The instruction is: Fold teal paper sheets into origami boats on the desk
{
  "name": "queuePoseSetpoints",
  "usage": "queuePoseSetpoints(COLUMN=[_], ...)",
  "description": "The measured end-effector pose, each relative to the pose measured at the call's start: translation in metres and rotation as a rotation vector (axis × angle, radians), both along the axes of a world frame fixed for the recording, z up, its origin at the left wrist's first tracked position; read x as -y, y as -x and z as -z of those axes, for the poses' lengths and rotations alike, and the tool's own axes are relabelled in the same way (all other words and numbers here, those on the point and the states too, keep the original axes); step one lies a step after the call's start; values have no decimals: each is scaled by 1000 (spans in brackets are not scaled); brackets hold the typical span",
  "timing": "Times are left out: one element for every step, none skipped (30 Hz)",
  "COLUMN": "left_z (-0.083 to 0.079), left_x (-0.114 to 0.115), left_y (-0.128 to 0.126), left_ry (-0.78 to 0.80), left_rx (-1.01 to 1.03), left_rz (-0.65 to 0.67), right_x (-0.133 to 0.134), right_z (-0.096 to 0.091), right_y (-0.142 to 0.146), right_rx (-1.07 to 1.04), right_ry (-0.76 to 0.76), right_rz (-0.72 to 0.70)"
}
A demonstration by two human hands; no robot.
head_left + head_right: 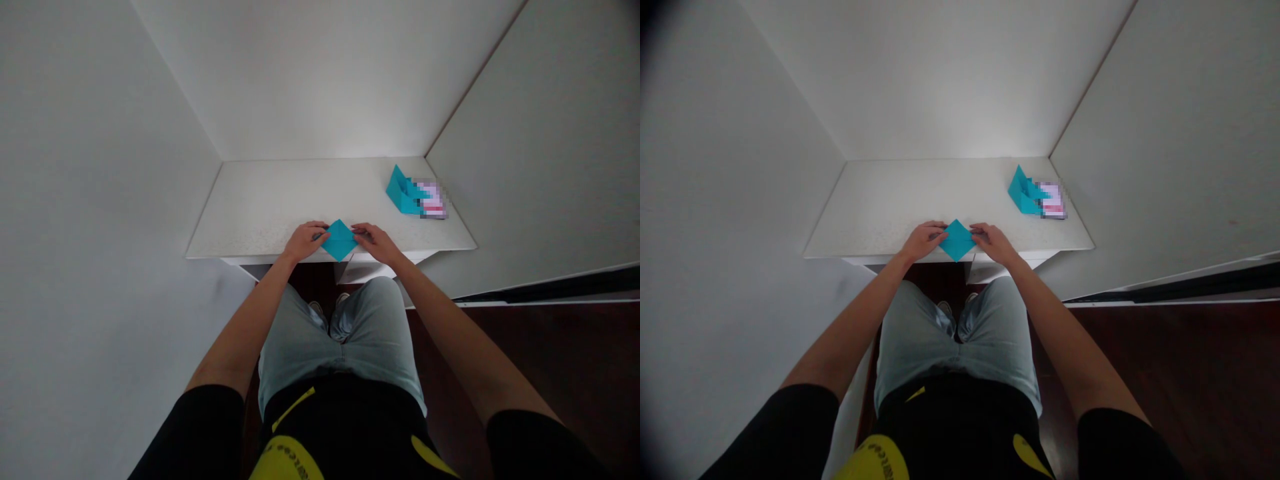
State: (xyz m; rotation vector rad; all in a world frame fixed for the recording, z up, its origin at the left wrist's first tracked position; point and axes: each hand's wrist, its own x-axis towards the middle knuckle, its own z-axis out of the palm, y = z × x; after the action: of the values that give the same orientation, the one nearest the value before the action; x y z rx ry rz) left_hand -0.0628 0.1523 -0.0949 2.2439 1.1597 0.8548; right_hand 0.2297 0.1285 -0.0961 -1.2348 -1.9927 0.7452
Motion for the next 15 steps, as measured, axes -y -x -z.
queuePoseSetpoints(left_z=[0, 0, 0, -1, -2, -4, -5, -7, -8, -10, -11, -11, -12, -12, -11], left_x=[0, 0, 1, 1, 2, 4, 5, 7, 9, 10, 11, 13, 14, 14, 15], left_y=[0, 0, -1, -1, -1, -1, -2, -2, -3, -4, -5, -6, -7, -8, -8], left_ry=[-15, -30, -42, -51, -55, -58, -61, -66, -74, -82, -91, -100, -107, -113, -120], left_rx=[-4, -17, -38, -61, -84, -106, -130, -159, -194, -238, -288, -340, -391, -437, -476], left_rz=[-33, -66, -97, -124, -144, -157, -164, -161, -149, -129, -105, -79, -53, -31, -14], right_x=[-1, -3, -4, -5, -6, -7, -8, -7, -5, -3, 1, 6, 10, 15, 20], right_z=[2, 4, 6, 8, 9, 9, 9, 8, 7, 5, 3, 1, 0, 0, 0], right_y=[2, 5, 7, 9, 11, 12, 14, 16, 18, 21, 25, 29, 35, 40, 45], right_rx=[-21, -34, -39, -37, -32, -21, -4, 20, 57, 106, 168, 235, 305, 369, 423], right_ry=[17, 28, 34, 34, 31, 26, 17, -3, -36, -83, -136, -189, -233, -263, -276], right_rz=[28, 60, 90, 116, 135, 149, 161, 172, 181, 190, 191, 176, 141, 94, 43])
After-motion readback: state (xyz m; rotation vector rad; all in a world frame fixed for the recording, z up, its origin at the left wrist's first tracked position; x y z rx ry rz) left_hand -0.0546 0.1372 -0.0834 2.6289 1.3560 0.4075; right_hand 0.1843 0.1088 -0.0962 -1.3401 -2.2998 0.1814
